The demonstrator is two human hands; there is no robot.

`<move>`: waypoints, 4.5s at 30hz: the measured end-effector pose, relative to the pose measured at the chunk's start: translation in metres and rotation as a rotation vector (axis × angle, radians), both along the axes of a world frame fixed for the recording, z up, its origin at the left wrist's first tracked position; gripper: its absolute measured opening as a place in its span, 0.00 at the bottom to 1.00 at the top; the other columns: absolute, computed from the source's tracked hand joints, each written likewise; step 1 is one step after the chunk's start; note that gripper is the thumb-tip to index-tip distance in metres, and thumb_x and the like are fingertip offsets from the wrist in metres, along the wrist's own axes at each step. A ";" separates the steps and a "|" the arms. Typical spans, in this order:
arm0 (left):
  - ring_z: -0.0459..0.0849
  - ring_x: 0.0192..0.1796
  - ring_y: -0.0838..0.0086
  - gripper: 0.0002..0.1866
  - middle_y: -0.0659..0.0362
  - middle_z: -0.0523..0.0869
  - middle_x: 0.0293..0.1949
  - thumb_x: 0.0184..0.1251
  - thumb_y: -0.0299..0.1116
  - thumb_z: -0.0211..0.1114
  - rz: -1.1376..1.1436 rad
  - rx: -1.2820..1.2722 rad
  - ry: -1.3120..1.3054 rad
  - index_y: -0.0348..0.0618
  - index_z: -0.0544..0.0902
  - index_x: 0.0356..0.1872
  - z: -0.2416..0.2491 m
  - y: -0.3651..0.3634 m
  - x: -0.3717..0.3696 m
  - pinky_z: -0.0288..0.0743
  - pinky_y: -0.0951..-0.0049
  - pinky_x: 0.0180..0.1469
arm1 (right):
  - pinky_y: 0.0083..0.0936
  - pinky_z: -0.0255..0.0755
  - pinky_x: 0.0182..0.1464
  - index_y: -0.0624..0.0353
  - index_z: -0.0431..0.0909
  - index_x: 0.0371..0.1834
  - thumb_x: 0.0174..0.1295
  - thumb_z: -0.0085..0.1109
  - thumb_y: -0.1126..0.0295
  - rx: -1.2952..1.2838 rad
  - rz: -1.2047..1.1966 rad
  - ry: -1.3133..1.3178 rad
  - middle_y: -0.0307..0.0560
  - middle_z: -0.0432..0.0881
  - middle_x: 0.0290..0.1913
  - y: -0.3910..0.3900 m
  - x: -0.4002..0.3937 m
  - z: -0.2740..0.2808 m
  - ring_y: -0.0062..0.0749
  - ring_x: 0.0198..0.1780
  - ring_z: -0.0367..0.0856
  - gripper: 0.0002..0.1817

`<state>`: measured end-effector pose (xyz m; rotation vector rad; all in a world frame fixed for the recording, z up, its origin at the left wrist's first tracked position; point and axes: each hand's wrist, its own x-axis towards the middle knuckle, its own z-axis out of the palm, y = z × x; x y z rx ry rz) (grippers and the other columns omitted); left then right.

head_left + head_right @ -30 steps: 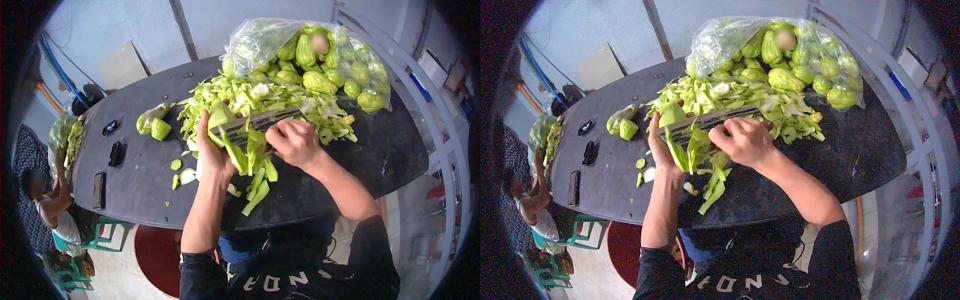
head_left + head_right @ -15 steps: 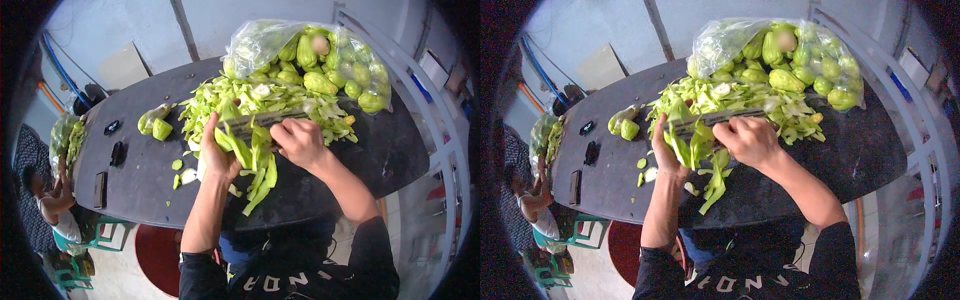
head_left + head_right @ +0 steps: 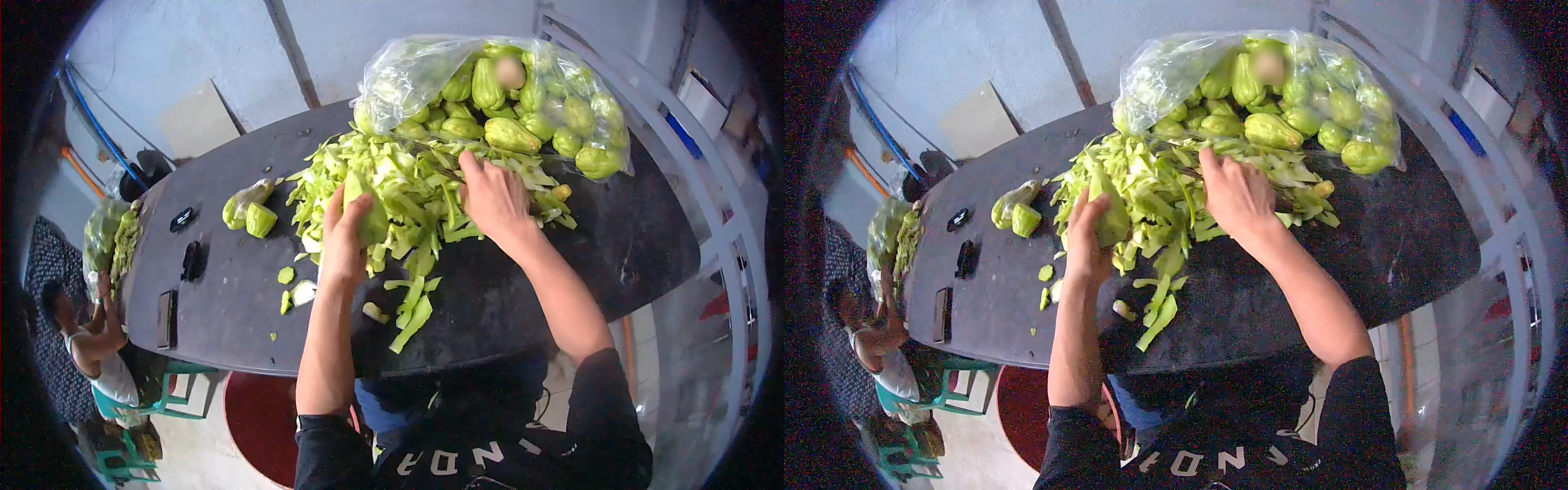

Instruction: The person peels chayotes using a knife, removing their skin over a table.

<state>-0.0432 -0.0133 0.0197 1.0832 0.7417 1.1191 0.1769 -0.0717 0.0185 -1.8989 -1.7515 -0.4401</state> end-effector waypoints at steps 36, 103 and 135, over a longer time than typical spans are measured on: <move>0.56 0.74 0.50 0.35 0.50 0.62 0.73 0.54 0.40 0.67 0.348 1.224 1.829 0.62 0.73 0.69 0.023 0.064 0.021 0.56 0.38 0.67 | 0.42 0.75 0.41 0.58 0.70 0.37 0.57 0.52 0.77 0.253 0.157 0.012 0.51 0.81 0.32 -0.017 0.045 0.014 0.48 0.40 0.79 0.06; 0.84 0.42 0.67 0.11 0.61 0.85 0.37 0.69 0.42 0.52 -0.089 -0.223 -0.775 0.49 0.79 0.37 0.058 0.057 0.091 0.77 0.62 0.49 | 0.36 0.76 0.25 0.66 0.71 0.42 0.66 0.60 0.73 0.494 0.385 0.567 0.55 0.84 0.27 -0.024 -0.037 0.023 0.46 0.27 0.87 0.10; 0.86 0.37 0.71 0.11 0.57 0.86 0.34 0.62 0.34 0.69 -0.637 0.240 -0.280 0.35 0.83 0.37 0.061 0.067 0.059 0.81 0.67 0.44 | 0.26 0.79 0.32 0.67 0.73 0.50 0.64 0.62 0.74 0.204 0.433 0.953 0.47 0.86 0.37 -0.039 -0.010 0.032 0.27 0.29 0.86 0.13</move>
